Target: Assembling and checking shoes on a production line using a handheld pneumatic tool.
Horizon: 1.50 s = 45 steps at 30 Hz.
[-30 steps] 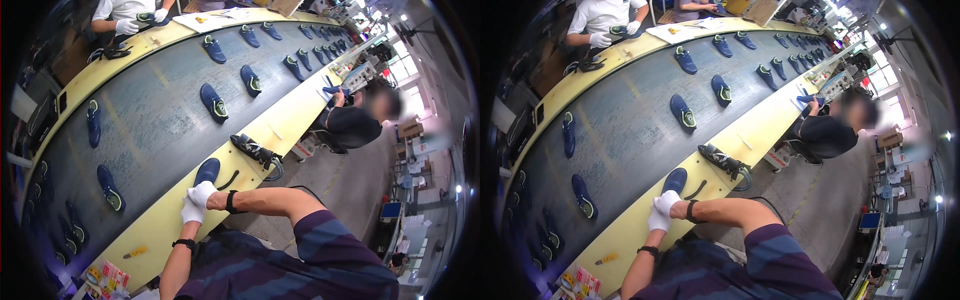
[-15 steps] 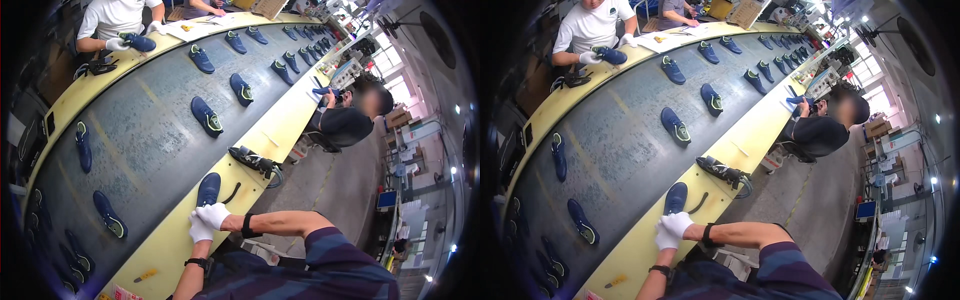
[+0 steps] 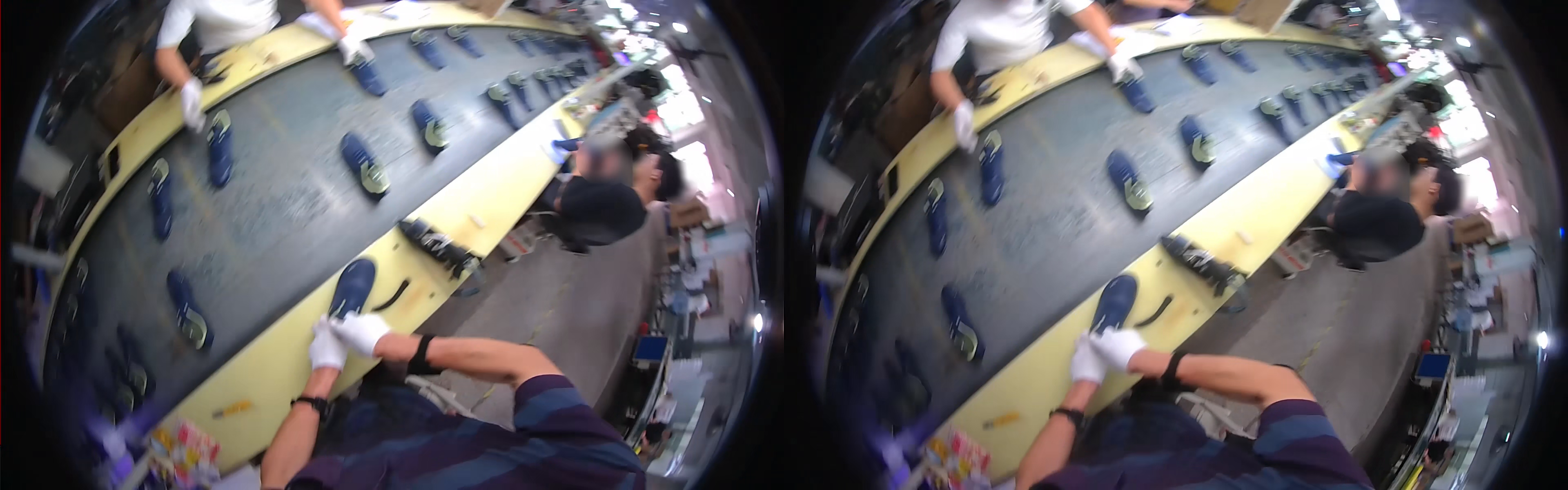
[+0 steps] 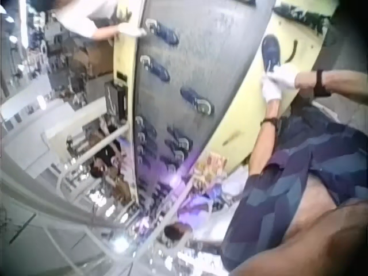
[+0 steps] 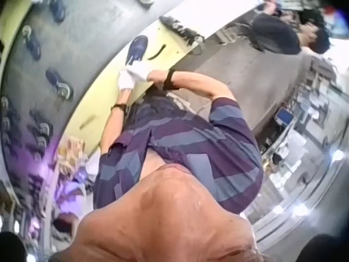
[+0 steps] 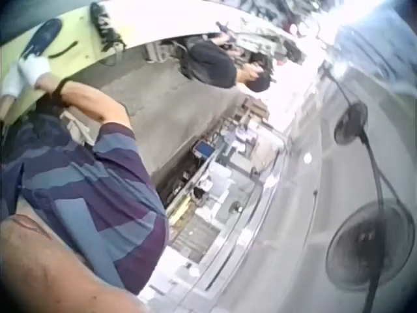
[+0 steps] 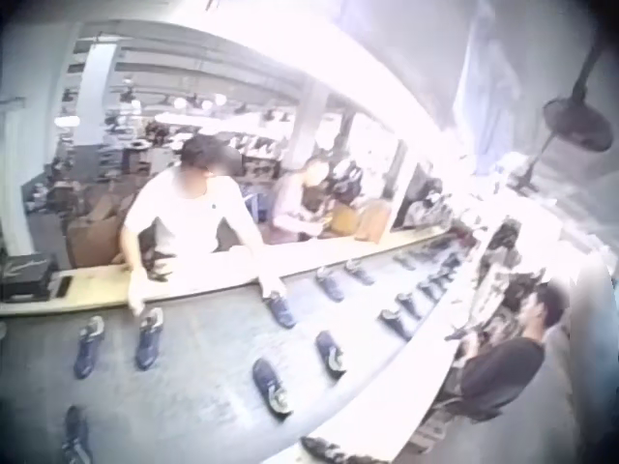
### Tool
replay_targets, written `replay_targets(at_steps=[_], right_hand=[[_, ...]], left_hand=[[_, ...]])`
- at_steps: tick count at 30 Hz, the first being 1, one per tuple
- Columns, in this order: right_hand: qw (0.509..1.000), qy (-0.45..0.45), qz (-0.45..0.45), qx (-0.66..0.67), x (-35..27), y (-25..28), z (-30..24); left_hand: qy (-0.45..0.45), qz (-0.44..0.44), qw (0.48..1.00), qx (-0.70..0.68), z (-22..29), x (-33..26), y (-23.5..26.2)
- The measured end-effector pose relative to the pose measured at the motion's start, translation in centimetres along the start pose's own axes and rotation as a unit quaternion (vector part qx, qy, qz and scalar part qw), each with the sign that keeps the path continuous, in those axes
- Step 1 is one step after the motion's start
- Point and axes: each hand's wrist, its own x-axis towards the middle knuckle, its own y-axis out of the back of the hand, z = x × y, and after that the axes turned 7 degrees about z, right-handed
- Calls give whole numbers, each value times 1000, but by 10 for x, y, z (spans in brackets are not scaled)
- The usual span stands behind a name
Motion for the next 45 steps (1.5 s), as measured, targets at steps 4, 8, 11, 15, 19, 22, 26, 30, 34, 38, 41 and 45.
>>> replay_targets(at_steps=[4, 8, 11, 15, 19, 22, 26, 30, 34, 38, 41, 45], right_hand=[[969, 90, 230, 3, -12, 38, 78], [877, -43, 450, -163, 10, 109, 197], [876, -124, 433, -172, 18, 93, 256], [940, -177, 287, 41, 25, 94, 253], [954, -203, 211, 68, 10, 100, 219], [949, -148, 243, 138, -18, 98, 158], [947, -117, 179, 240, -17, 69, 69], [943, -178, 140, 243, -11, 31, 56], [940, -177, 137, 258, -17, 25, 62], [930, -237, 113, 256, -39, 12, 71], [950, -205, 107, 211, -24, 37, 53], [975, -152, 73, 147, 12, 65, 36]], left_hand=[[4, -2, 995, -98, 13, 3, 20], [132, -103, 958, -234, 32, -1, 50], [121, -155, 942, -273, 35, 1, 57], [141, -120, 931, -314, 19, -2, 45], [128, -108, 948, -269, 19, -3, 40], [134, -131, 956, -224, 40, 4, 44], [53, -68, 980, -179, -9, 9, 7], [91, -63, 985, -136, 17, 5, 6], [68, -114, 987, -92, 16, 7, 20], [108, -118, 986, -44, 46, 3, 34], [77, -61, 995, -35, 54, -6, 37], [88, -81, 990, -80, 39, 0, 27]])
